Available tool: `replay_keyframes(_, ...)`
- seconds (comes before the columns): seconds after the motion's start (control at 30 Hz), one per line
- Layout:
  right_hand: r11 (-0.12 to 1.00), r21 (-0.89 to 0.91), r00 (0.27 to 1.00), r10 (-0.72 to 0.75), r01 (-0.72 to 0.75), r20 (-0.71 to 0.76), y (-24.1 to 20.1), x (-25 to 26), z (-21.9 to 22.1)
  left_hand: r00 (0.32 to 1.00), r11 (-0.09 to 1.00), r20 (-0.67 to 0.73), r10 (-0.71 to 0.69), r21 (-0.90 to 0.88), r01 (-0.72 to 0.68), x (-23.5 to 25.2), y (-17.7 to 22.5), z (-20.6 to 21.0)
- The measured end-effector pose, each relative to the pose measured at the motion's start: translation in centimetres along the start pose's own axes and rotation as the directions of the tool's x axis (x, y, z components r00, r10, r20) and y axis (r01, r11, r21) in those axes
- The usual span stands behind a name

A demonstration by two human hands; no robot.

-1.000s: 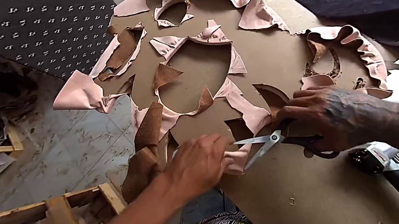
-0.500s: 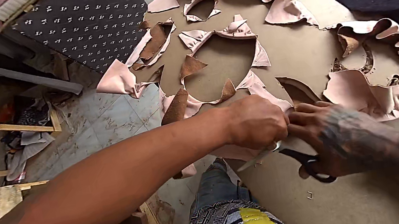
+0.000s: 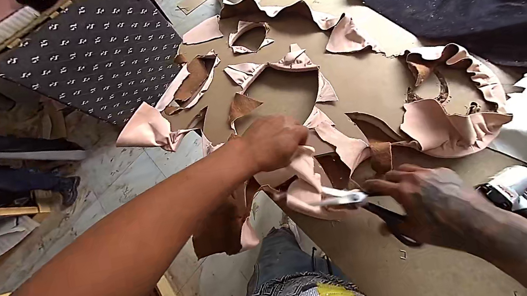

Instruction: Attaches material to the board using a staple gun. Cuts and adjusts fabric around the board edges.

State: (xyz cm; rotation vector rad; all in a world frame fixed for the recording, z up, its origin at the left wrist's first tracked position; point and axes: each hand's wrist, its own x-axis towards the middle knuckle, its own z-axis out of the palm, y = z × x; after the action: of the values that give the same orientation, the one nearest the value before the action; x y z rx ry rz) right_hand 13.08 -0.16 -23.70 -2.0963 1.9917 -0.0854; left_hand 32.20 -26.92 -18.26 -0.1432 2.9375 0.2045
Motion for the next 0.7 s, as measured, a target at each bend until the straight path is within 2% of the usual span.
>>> replay_keyframes(0.03, 0.998, -0.007, 0.998, 0.065, -0.065, -0.019, 0.6, -1.9, -0.8, 0.999, 0.998, -0.025, -0.046, 0.030, 0.047, -1.1, 0.1, 0.4)
replay_keyframes(0.07, 0.992, -0.031, 0.991, 0.123, -0.124, -0.051, 1.3, -3.9, -1.4, 0.999, 0.999, -0.024, -0.026, 0.034, 0.026, -2.2, 0.8, 0.7)
replay_keyframes(0.1, 0.982, -0.055, 0.982, 0.176, -0.180, -0.067, 2.0, -5.9, -1.8, 0.998, 0.998, -0.019, 0.055, 0.035, -0.054, -3.1, 2.1, 1.4)
replay_keyframes(0.17, 0.966, -0.045, 0.966, 0.257, -0.256, 0.015, 2.3, -9.4, -2.6, 0.984, 0.983, 0.026, 0.176, 0.058, -0.177, -4.2, 5.4, 4.1)
replay_keyframes(0.23, 0.962, 0.029, 0.958, 0.269, -0.273, 0.104, 1.0, -11.3, -2.4, 0.978, 0.976, 0.105, 0.179, 0.103, -0.190, -4.5, 7.0, 7.0)
replay_keyframes(0.27, 0.960, 0.058, 0.957, 0.267, -0.275, 0.113, 0.0, -11.5, -1.8, 0.978, 0.968, 0.090, 0.191, 0.150, -0.203, -4.3, 7.0, 7.8)
replay_keyframes(0.33, 0.951, 0.080, 0.953, 0.294, -0.300, 0.075, -2.6, -10.8, -0.1, 0.963, 0.959, 0.096, 0.252, 0.108, -0.261, -3.6, 6.3, 6.9)
replay_keyframes(0.43, 0.935, 0.016, 0.929, 0.355, -0.356, -0.100, -5.7, -8.5, 2.7, 0.898, 0.917, 0.271, 0.347, 0.104, -0.386, -1.9, 5.9, 3.2)
replay_keyframes(0.5, 0.930, -0.020, 0.921, 0.361, -0.368, -0.144, -6.8, -6.4, 3.8, 0.855, 0.875, 0.342, 0.390, 0.151, -0.459, -0.5, 6.2, 1.4)
replay_keyframes(0.6, 0.927, -0.024, 0.925, 0.372, -0.375, -0.078, -8.0, -3.8, 4.9, 0.816, 0.819, 0.375, 0.440, 0.204, -0.536, 1.5, 7.7, -0.4)
replay_keyframes(0.7, 0.913, 0.040, 0.914, 0.405, -0.406, 0.032, -8.9, -1.6, 4.9, 0.758, 0.773, 0.426, 0.494, 0.182, -0.607, 2.9, 9.0, -1.4)
